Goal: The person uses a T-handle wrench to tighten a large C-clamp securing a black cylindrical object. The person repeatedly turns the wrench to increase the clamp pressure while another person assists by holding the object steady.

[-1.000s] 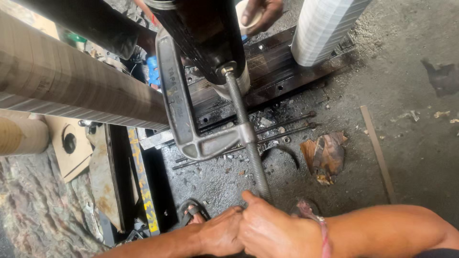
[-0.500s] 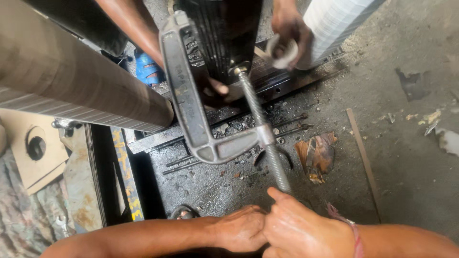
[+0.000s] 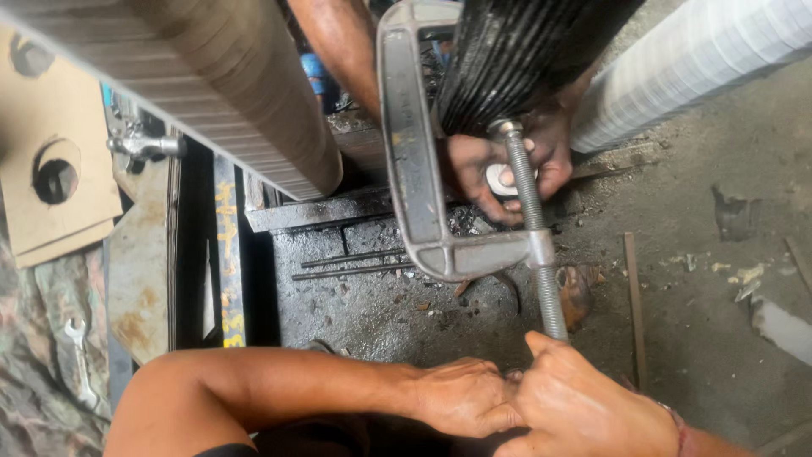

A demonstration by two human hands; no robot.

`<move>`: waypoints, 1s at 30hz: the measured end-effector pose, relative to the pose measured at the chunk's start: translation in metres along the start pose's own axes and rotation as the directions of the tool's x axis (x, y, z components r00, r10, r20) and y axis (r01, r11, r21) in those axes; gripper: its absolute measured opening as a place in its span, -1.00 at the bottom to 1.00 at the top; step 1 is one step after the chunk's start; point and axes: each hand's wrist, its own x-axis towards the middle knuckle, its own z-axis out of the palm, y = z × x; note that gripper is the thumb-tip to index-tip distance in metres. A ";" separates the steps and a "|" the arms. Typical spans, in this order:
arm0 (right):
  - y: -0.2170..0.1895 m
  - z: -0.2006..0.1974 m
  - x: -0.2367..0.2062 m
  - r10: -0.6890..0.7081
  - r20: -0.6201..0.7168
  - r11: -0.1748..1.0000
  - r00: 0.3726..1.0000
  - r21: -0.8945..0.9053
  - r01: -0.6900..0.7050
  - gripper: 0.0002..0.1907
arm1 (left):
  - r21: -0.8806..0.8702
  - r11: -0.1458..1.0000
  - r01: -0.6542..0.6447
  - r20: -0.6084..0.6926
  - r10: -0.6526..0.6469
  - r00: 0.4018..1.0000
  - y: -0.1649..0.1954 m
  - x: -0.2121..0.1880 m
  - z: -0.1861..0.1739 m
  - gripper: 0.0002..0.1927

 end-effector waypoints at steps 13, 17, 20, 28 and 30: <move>0.015 0.002 -0.003 -0.055 0.018 0.993 0.998 -0.107 0.056 -0.33 | 0.032 0.999 0.024 -0.062 -0.022 0.998 0.002 0.003 0.000 -0.35; 0.013 0.002 -0.003 -0.024 0.052 0.996 0.998 -0.081 0.028 -0.33 | 0.028 0.999 0.039 -0.036 -0.038 0.999 0.003 0.004 -0.001 -0.35; 0.009 0.000 -0.002 -0.001 0.076 0.997 0.997 -0.075 0.006 -0.34 | 0.006 0.999 0.044 -0.013 -0.044 0.999 0.002 0.004 -0.001 -0.35; -0.001 -0.013 0.002 -0.024 0.055 0.997 0.998 -0.073 0.028 -0.37 | -0.001 0.999 0.047 -0.015 -0.047 0.999 0.004 0.003 -0.003 -0.35; -0.003 -0.015 0.001 0.021 0.062 1.000 0.998 -0.017 -0.020 -0.36 | -0.005 0.997 0.079 0.007 -0.079 0.997 0.006 0.002 -0.005 -0.32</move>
